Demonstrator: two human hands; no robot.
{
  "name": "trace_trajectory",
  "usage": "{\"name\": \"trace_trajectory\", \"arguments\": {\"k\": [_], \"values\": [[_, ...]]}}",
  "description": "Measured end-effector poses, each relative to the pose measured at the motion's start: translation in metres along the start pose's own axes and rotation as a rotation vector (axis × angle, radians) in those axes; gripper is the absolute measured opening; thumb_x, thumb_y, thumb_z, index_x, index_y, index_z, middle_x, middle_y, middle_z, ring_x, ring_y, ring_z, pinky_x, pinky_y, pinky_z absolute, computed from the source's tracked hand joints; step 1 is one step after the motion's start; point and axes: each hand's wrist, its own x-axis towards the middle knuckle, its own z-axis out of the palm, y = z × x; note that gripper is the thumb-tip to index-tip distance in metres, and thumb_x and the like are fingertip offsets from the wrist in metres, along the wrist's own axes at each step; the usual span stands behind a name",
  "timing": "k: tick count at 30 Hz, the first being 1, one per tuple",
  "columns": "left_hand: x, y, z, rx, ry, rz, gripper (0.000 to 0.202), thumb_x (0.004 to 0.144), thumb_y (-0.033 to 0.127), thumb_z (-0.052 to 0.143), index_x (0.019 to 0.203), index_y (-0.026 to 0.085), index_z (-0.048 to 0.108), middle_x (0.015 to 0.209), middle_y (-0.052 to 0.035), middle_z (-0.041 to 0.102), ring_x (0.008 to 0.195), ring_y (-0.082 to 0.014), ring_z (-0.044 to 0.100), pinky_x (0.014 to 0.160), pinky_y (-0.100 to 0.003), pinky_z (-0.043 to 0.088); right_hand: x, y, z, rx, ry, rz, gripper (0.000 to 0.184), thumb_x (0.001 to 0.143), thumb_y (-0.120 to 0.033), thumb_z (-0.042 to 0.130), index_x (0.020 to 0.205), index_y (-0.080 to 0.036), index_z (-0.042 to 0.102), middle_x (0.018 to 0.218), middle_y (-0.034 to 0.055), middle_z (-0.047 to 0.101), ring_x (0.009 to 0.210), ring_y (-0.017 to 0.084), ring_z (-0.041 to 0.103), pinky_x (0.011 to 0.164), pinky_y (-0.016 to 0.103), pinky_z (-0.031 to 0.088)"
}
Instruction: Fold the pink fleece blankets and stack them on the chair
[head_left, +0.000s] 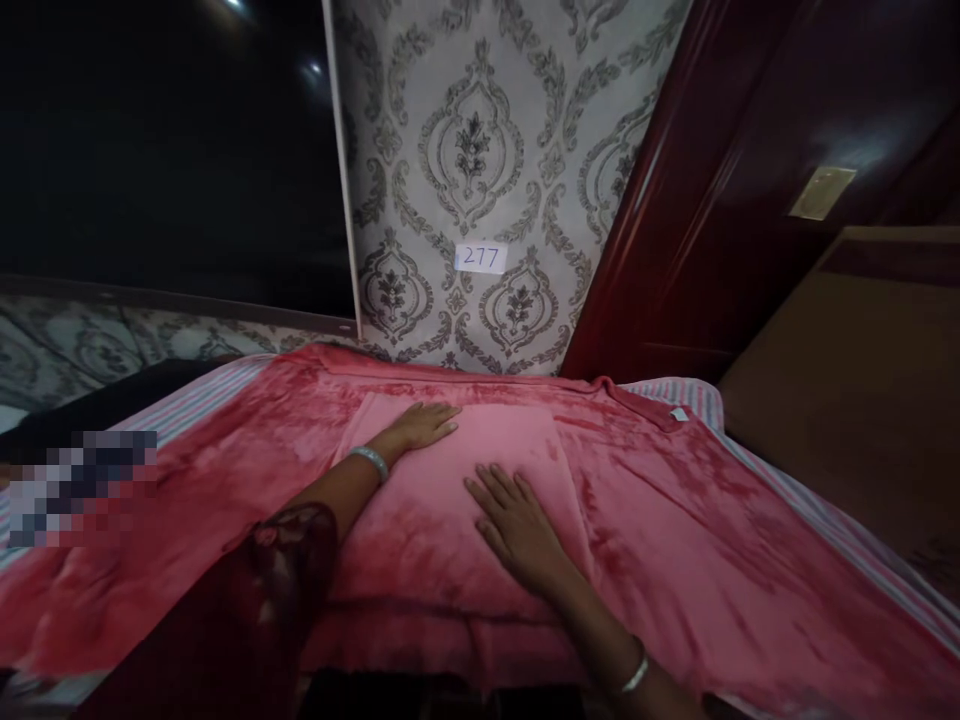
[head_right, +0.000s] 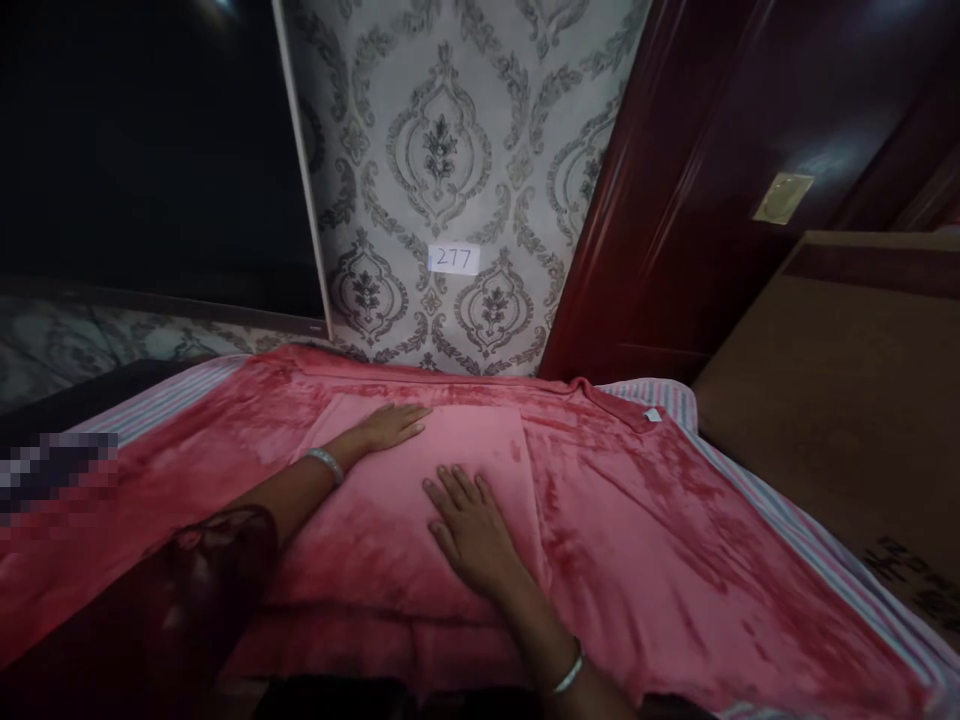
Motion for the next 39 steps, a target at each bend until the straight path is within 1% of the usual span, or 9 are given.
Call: {"name": "trace_trajectory", "arguments": {"k": [3, 6, 12, 15, 18, 23, 28, 33, 39], "values": [[-0.016, 0.018, -0.011, 0.018, 0.054, 0.003, 0.062, 0.099, 0.051, 0.037, 0.155, 0.024, 0.036, 0.165, -0.0103, 0.024, 0.154, -0.0278, 0.018, 0.123, -0.054, 0.003, -0.001, 0.002, -0.004, 0.005, -0.019, 0.000, 0.054, 0.103, -0.035, 0.039, 0.156, -0.030, 0.032, 0.164, 0.0047, 0.027, 0.152, 0.025, 0.023, 0.122, 0.056, 0.020], [-0.046, 0.043, -0.016, -0.077, 0.102, 0.121, 0.058, 0.102, 0.051, 0.030, 0.154, 0.027, 0.037, 0.165, -0.0059, 0.027, 0.153, -0.0243, 0.020, 0.124, -0.050, 0.010, 0.001, -0.001, -0.010, 0.016, -0.039, -0.009, 0.054, 0.103, -0.037, 0.038, 0.156, -0.029, 0.033, 0.164, 0.0078, 0.028, 0.151, 0.027, 0.025, 0.120, 0.059, 0.024], [-0.112, 0.068, -0.005, -0.203, 0.060, 0.404, 0.058, 0.101, 0.057, 0.028, 0.152, 0.032, 0.042, 0.159, -0.0039, 0.039, 0.150, -0.0239, 0.030, 0.123, -0.049, 0.019, 0.026, -0.050, -0.015, 0.078, 0.042, -0.256, 0.045, 0.098, -0.036, 0.051, 0.141, -0.026, 0.057, 0.148, 0.0098, 0.054, 0.141, 0.029, 0.040, 0.120, 0.055, 0.026], [-0.123, 0.048, -0.001, -0.133, 0.029, 0.303, 0.058, 0.101, 0.058, 0.028, 0.149, 0.031, 0.046, 0.160, -0.0083, 0.038, 0.149, -0.0272, 0.031, 0.121, -0.056, 0.017, 0.035, -0.072, -0.004, 0.089, -0.012, -0.303, 0.051, 0.098, -0.042, 0.053, 0.147, -0.027, 0.051, 0.151, 0.0093, 0.051, 0.142, 0.029, 0.039, 0.121, 0.053, 0.026], [-0.119, 0.012, 0.000, -0.020, 0.040, 0.219, 0.057, 0.101, 0.055, 0.032, 0.151, 0.031, 0.042, 0.163, -0.0091, 0.031, 0.152, -0.0286, 0.025, 0.121, -0.061, 0.009, 0.034, -0.078, 0.006, 0.047, -0.076, -0.267, 0.058, 0.100, -0.046, 0.047, 0.155, -0.033, 0.034, 0.163, 0.0076, 0.033, 0.150, 0.030, 0.026, 0.121, 0.058, 0.022], [-0.091, -0.042, -0.007, 0.059, 0.046, 0.074, 0.058, 0.100, 0.055, 0.034, 0.154, 0.033, 0.036, 0.165, -0.0060, 0.026, 0.154, -0.0309, 0.016, 0.118, -0.066, 0.001, 0.028, -0.074, 0.009, 0.027, -0.123, -0.233, 0.059, 0.102, -0.042, 0.045, 0.158, -0.035, 0.027, 0.166, 0.0043, 0.020, 0.154, 0.028, 0.016, 0.122, 0.058, 0.020], [-0.062, -0.079, -0.010, -0.039, 0.023, -0.106, 0.066, 0.096, 0.064, 0.031, 0.155, 0.033, 0.036, 0.164, -0.0033, 0.030, 0.153, -0.0305, 0.020, 0.121, -0.059, 0.010, 0.028, -0.068, 0.016, 0.063, -0.089, -0.245, 0.059, 0.103, -0.045, 0.040, 0.158, -0.038, 0.023, 0.167, 0.0003, 0.018, 0.154, 0.025, 0.014, 0.123, 0.055, 0.019], [-0.056, -0.090, -0.001, -0.045, 0.058, -0.118, 0.067, 0.097, 0.063, 0.027, 0.154, 0.030, 0.038, 0.161, -0.0010, 0.037, 0.151, -0.0239, 0.025, 0.124, -0.044, 0.013, 0.029, -0.068, 0.017, 0.048, -0.097, -0.247, 0.059, 0.103, -0.044, 0.041, 0.159, -0.037, 0.022, 0.167, -0.0001, 0.015, 0.155, 0.024, 0.012, 0.123, 0.054, 0.018], [-0.059, -0.071, -0.014, -0.013, -0.008, -0.182, 0.067, 0.096, 0.062, 0.036, 0.155, 0.029, 0.036, 0.164, -0.0074, 0.030, 0.152, -0.0329, 0.021, 0.120, -0.062, 0.008, 0.029, -0.073, 0.011, 0.036, -0.128, -0.213, 0.057, 0.102, -0.042, 0.042, 0.157, -0.033, 0.028, 0.167, 0.0033, 0.018, 0.155, 0.025, 0.013, 0.122, 0.056, 0.018]]}}
